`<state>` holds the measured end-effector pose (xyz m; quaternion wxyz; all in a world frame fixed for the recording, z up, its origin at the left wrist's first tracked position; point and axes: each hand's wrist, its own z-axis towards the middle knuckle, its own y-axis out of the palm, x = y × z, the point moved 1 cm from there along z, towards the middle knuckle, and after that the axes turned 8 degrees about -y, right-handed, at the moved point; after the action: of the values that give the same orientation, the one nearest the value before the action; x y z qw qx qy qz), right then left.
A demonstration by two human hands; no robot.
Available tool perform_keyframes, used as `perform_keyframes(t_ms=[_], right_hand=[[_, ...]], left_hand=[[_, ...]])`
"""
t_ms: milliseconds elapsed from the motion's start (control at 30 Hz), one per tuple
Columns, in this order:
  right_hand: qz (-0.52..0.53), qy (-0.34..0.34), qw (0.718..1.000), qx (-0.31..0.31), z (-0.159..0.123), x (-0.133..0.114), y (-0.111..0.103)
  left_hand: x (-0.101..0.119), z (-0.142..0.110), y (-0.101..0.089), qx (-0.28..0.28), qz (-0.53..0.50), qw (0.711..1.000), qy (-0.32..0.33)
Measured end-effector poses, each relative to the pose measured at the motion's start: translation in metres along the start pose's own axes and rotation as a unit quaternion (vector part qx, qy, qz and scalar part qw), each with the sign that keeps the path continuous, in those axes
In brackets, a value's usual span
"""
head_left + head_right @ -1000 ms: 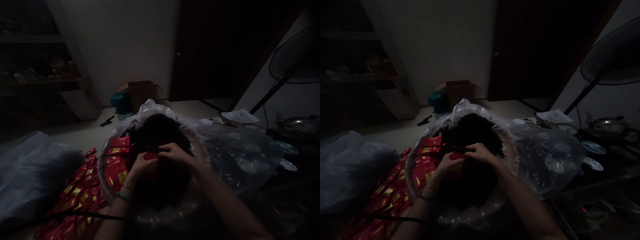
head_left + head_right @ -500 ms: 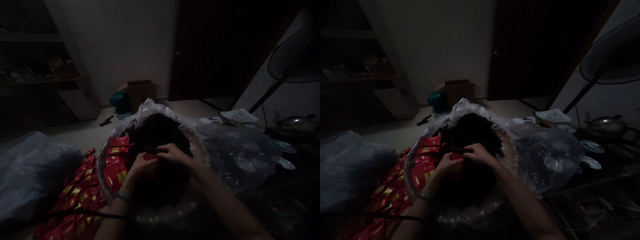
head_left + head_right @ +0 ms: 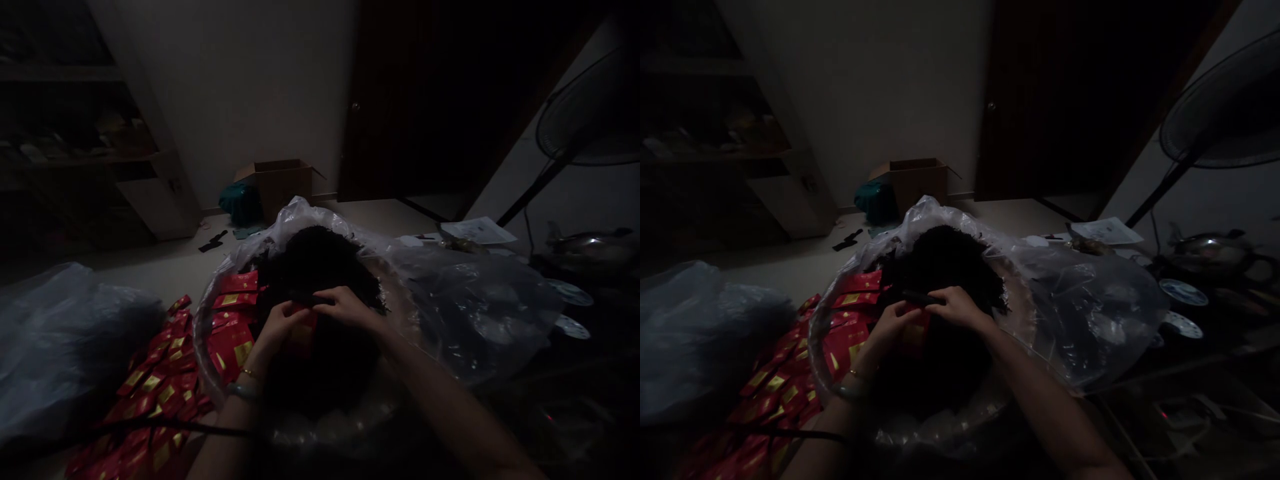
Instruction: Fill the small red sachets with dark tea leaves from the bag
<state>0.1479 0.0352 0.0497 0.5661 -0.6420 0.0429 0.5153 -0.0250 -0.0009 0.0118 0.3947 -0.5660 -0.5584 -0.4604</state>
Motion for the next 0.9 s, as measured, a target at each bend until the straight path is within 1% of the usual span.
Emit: perform_keyframes(t_ms=[167,333,400,467,533,600,700,767,833,900], right_hand=[[0.010,0.015,1.000,0.022,0.000,0.005,0.005],[0.028,0.010,1.000,0.001,0.000,0.005,0.011],[0.051,0.014,0.999,0.007,0.001,0.004,0.009],[0.080,0.048,0.995,0.021,0.001,0.005,0.003],[0.096,0.105,0.990,0.023,0.000,0.013,-0.007],[0.079,0.146,0.986,0.002,-0.003,0.027,-0.017],[-0.020,0.157,0.987,-0.027,-0.008,0.051,-0.027],[-0.080,0.169,0.982,-0.041,-0.010,0.060,-0.026],[-0.091,0.158,0.983,-0.025,-0.008,0.059,-0.019],[-0.044,0.107,0.993,0.029,-0.003,0.047,-0.006]], left_hand=[[-0.001,0.003,-0.002,0.041,0.002,0.999,0.011],[-0.005,0.005,-0.002,0.059,0.013,0.998,0.008],[-0.005,0.006,-0.002,0.069,0.015,0.997,0.013],[-0.004,0.006,-0.002,0.068,0.012,0.997,0.024],[-0.002,0.005,-0.002,0.062,0.000,0.998,0.032],[-0.001,0.004,-0.002,0.066,-0.020,0.997,0.027],[-0.003,0.005,-0.003,0.090,-0.047,0.995,0.013],[-0.005,0.006,-0.003,0.100,-0.064,0.993,0.009],[-0.007,0.008,-0.003,0.101,-0.077,0.992,0.009],[-0.008,0.009,-0.002,0.092,-0.084,0.992,0.010]])
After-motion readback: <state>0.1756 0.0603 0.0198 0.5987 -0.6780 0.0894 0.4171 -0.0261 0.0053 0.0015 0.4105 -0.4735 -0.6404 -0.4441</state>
